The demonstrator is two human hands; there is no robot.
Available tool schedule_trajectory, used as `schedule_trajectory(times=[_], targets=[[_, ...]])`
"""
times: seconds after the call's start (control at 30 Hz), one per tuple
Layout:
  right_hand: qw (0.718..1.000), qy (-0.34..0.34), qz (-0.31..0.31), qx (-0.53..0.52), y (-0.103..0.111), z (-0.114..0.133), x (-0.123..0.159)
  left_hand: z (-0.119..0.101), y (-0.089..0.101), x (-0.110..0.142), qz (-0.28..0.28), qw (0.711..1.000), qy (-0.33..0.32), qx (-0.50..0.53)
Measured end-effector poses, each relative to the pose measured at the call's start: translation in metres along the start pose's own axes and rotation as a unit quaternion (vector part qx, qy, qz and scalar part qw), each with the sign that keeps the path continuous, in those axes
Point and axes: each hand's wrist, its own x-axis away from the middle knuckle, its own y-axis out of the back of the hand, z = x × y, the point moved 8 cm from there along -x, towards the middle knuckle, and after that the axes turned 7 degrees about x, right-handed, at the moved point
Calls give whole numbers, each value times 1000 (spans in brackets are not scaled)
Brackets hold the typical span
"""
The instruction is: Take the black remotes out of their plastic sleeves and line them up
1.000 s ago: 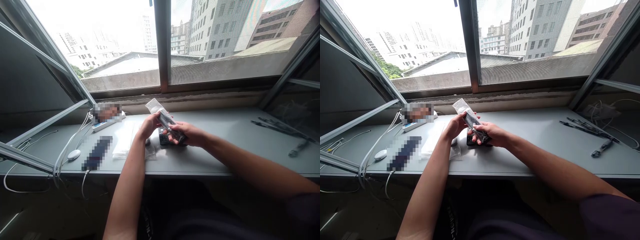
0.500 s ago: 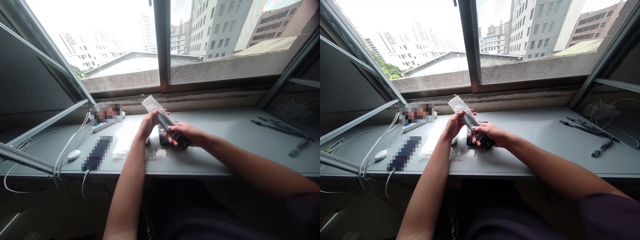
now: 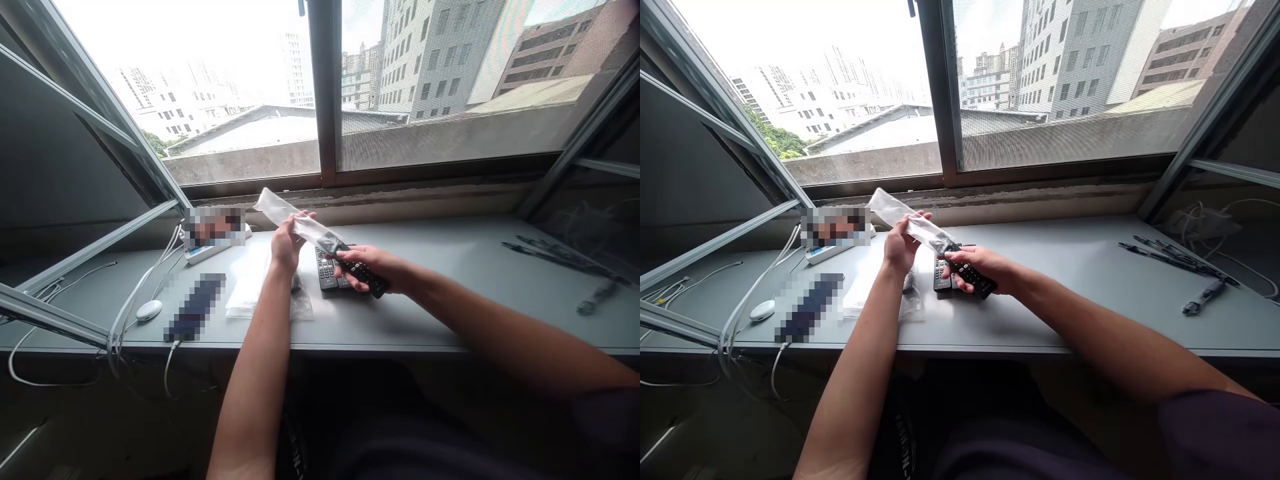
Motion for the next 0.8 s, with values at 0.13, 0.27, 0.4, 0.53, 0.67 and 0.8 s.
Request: schedule_trajectory(times=[0.13, 0.27, 0.4, 0.53, 0.67, 0.8], targets=[[996, 15, -77, -42, 14, 4, -1, -8, 49, 0, -239, 970, -32, 33], [972, 60, -208, -89, 36, 15, 4, -5, 47, 1, -241, 970, -18, 17], [969, 69, -228, -69, 43, 19, 6, 6, 11, 0, -80, 996, 29, -5], [992, 17, -127, 19, 29, 12, 3, 15, -14, 8, 39, 996, 80, -22], [995, -29, -18, 97, 6, 4, 6, 21, -20, 12, 93, 989, 112, -37], [982, -70, 93, 146, -16, -3, 14, 20, -9, 6, 63, 990, 122, -32]])
